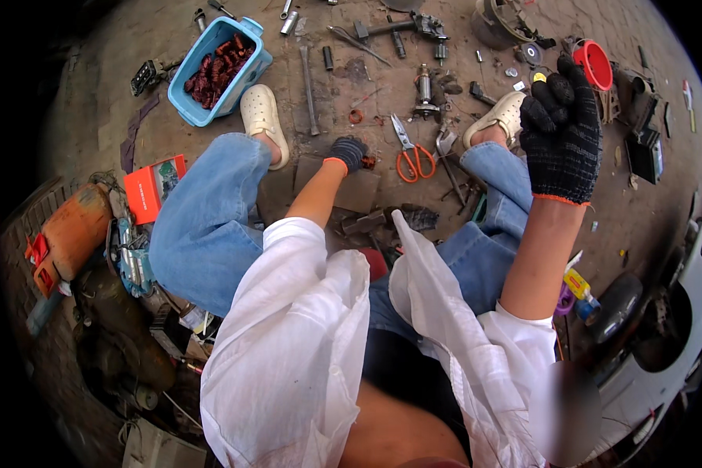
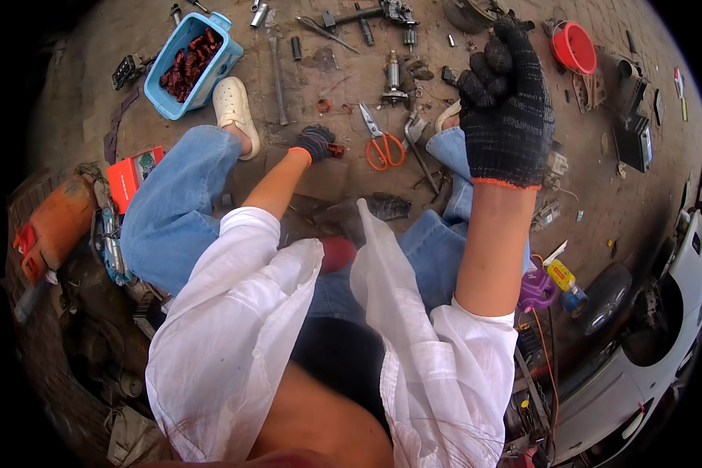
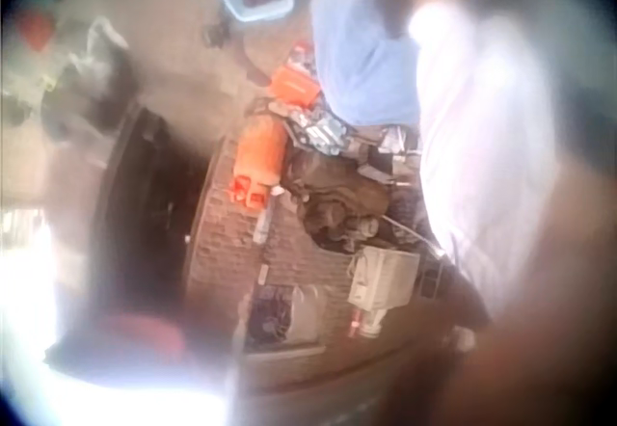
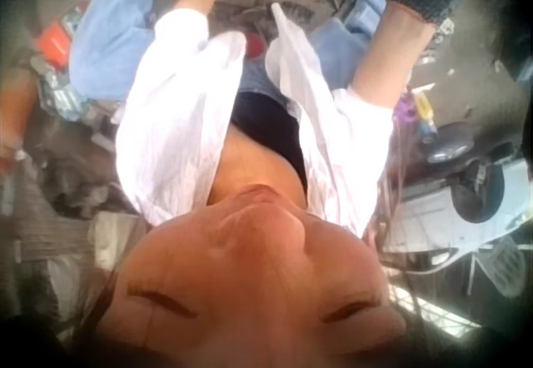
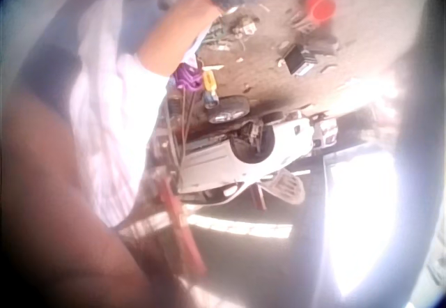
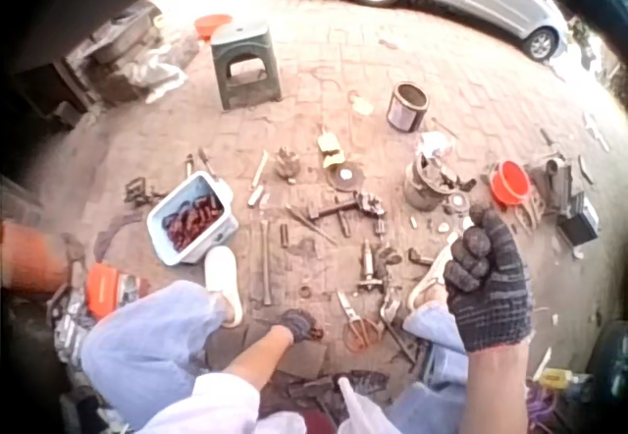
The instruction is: The person sits on the ground and winds copper wire around a small cylindrical object. They repeatedly wrap the wire by hand, occasionally adjusting the coil and the object's orientation.
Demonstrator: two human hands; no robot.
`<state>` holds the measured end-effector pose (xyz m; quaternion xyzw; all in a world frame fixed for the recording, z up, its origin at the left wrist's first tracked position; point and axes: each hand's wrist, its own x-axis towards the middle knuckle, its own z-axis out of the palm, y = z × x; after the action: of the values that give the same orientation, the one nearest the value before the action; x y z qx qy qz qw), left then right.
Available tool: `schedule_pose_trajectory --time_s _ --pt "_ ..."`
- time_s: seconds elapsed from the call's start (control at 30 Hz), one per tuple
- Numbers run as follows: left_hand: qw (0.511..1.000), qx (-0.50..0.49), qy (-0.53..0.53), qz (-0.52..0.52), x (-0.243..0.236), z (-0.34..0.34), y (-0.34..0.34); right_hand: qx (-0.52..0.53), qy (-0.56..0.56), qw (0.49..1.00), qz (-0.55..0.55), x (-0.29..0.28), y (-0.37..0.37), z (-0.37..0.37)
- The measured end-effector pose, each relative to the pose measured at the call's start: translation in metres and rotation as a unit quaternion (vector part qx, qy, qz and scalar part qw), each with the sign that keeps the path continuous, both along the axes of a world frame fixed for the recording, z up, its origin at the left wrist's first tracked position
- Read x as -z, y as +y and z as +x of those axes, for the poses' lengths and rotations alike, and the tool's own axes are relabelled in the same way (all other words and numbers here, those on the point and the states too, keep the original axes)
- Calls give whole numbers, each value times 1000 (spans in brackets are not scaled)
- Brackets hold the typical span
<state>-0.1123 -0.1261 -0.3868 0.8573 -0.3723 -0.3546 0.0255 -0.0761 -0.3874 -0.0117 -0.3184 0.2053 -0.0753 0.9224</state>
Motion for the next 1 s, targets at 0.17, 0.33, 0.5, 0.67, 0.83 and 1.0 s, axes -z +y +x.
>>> schedule_pose_trajectory --time_s 0.17,0.33,0.5,0.67,0.83,1.0 --pt "989 104 83 63 14 23 -10 13 46 999 -22 6 11 6" --pt "980 98 169 42 14 37 -15 -1 59 998 -7 9 13 7" --pt "939 -90 322 -74 -3 46 11 -38 38 998 -14 9 8 3" --pt "665 -409 511 -358 -87 83 46 -59 19 996 -67 -4 3 4" --pt "713 -398 362 -450 -234 121 53 41 28 945 -322 -21 12 11" --pt "750 -332 289 -493 -359 106 27 -85 -49 907 -410 -25 56 12"
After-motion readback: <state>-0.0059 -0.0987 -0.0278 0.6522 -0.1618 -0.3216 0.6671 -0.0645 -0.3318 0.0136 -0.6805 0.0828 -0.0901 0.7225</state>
